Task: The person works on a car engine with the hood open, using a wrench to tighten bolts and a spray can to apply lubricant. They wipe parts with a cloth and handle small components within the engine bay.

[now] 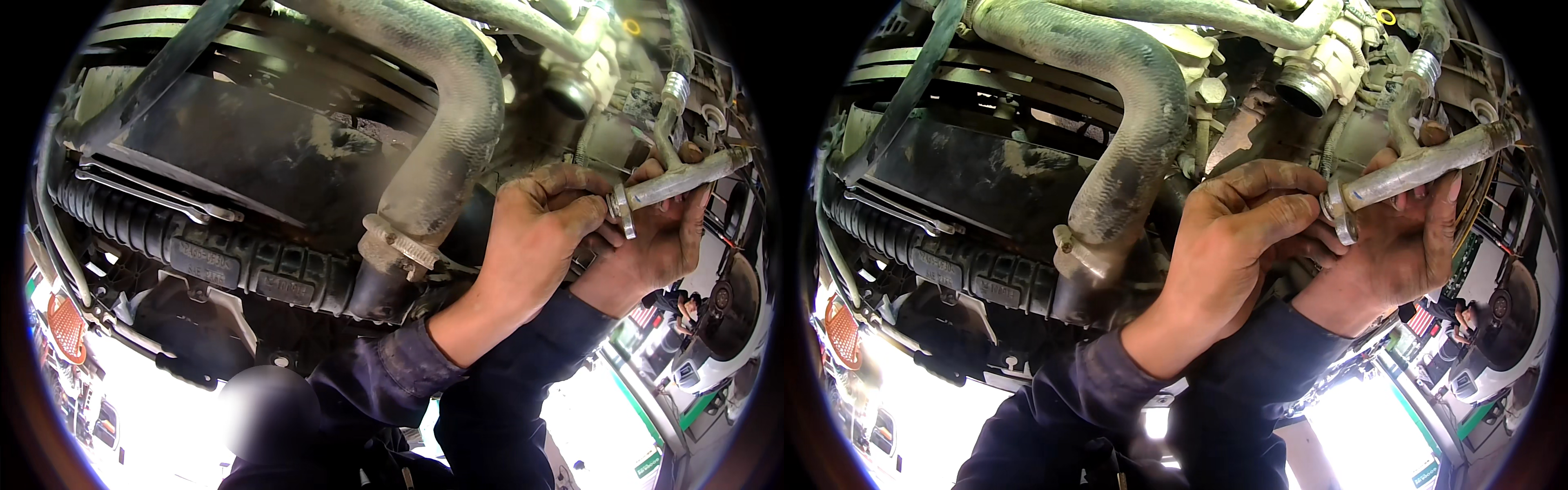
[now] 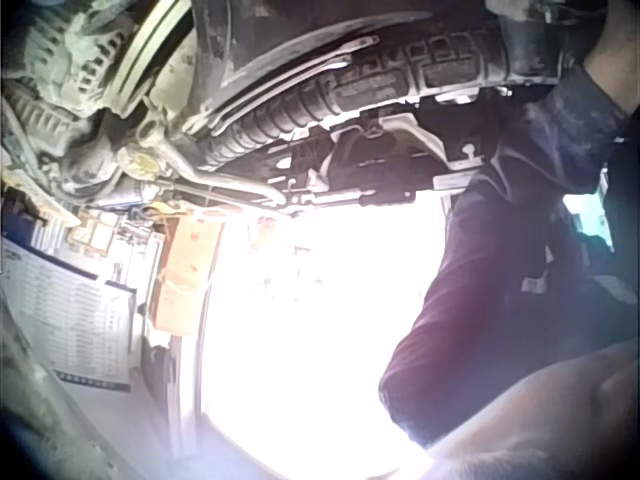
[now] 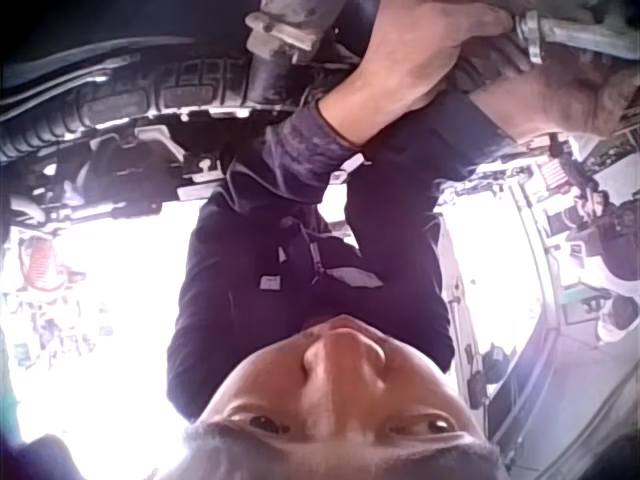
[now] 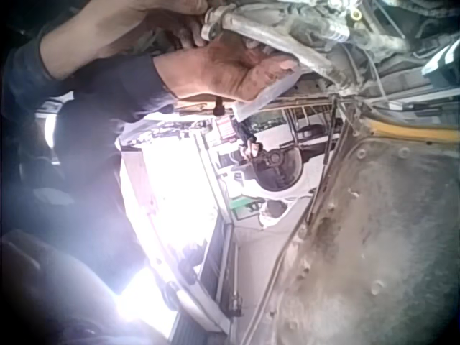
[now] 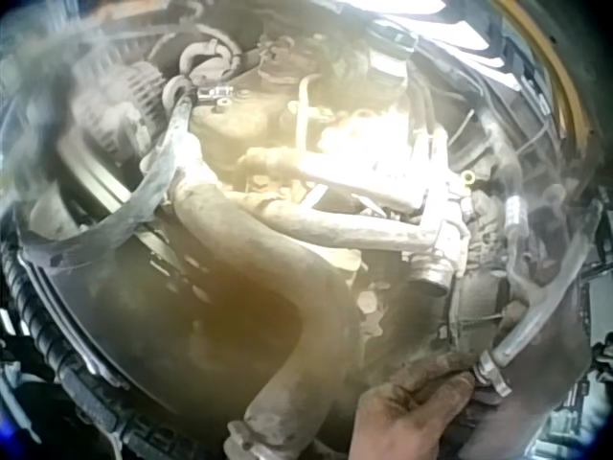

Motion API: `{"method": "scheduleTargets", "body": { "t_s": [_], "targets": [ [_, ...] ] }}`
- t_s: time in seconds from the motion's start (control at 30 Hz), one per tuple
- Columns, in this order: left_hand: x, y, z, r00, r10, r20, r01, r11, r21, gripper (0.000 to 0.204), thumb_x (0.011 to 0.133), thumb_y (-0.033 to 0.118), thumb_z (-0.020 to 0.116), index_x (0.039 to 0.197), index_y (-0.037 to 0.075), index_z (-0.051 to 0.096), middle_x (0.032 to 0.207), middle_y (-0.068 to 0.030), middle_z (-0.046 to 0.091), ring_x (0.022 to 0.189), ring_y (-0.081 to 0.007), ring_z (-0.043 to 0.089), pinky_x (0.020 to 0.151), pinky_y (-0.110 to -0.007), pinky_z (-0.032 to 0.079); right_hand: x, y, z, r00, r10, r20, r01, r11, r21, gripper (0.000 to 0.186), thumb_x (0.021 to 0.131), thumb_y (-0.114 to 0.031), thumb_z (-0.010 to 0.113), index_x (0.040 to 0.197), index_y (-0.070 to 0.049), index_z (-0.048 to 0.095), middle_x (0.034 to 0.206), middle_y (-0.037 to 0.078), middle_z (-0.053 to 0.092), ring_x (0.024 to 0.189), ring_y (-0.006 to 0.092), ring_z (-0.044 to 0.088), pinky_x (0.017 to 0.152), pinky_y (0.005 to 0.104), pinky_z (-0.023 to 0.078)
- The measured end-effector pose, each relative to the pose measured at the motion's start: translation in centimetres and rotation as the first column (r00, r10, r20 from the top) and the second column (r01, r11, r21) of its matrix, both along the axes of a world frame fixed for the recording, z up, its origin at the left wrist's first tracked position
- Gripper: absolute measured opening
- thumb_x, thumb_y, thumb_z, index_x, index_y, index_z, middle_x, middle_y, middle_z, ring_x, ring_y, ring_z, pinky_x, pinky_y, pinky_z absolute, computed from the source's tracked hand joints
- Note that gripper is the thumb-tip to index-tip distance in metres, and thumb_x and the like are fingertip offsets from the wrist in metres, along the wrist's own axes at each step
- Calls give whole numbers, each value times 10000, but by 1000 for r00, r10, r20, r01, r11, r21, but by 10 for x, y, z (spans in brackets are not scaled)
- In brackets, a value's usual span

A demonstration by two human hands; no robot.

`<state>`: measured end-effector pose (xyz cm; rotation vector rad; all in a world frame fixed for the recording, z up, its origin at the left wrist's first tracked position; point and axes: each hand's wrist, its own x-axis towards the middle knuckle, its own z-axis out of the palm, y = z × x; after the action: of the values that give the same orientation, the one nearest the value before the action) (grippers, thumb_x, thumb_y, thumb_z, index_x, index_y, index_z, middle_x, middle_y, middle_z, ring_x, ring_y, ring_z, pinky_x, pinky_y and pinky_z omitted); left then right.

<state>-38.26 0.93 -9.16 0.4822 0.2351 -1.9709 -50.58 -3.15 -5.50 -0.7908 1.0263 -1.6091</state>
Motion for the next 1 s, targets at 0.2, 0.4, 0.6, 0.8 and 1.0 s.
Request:
{"method": "scheduleTargets", "body": {
  "t_s": [0.2, 0.4, 0.6, 0.8, 1.0],
  "targets": [
    [-4, 1, -5, 997, 10, -79, -13, 999, -33, 178, 904, 49, 573, 1060, -36, 570, 892, -126, 645, 768, -206, 649, 711, -319, 527, -6, -3, -3, 981, 175, 85, -169, 983, -66, 405, 954, -210, 547, 1231, 81, 493, 983, 110, 563, 724, 135, 436, 610, 261, 416],
    [-4, 1, -4, 999, 35, -28, -36, 999, -29, 178, 891, 52, 580, 1053, -15, 554, 884, -120, 643, 756, -189, 631, 730, -321, 520, -1, -3, -3, 996, 80, 50, -79, 997, -25, 443, 927, -194, 585, 1236, 108, 492, 855, 48, 498, 716, 115, 424, 673, 236, 384],
    [-5, -1, 3, 960, 151, 236, -123, 984, -126, 218, 786, -41, 614, 986, -4, 537, 851, -55, 618, 738, -66, 574, 670, -218, 477, 12, -5, -4, 995, -90, -43, 90, 996, -6, 433, 914, -188, 605, 1243, 82, 520, 833, 7, 506, 711, 84, 424, 686, 213, 374],
    [-21, 6, 4, 654, 472, 591, -238, 870, -431, 315, 767, -108, 634, 1047, -27, 513, 949, -42, 582, 890, -104, 584, 803, -230, 482, 19, -2, 1, 993, 70, 94, -66, 997, -43, 396, 958, -200, 559, 1257, 55, 510, 932, 63, 565, 757, 109, 486, 697, 241, 440],
    [-13, 6, 7, 827, 368, 425, -279, 925, -259, 270, 769, -93, 630, 1006, -11, 531, 908, -47, 592, 832, -102, 571, 756, -231, 480, 17, -6, -3, 990, 59, 128, -51, 997, -59, 370, 976, -177, 523, 1269, 48, 494, 877, 45, 534, 711, 100, 452, 652, 243, 444]
  ]
}}
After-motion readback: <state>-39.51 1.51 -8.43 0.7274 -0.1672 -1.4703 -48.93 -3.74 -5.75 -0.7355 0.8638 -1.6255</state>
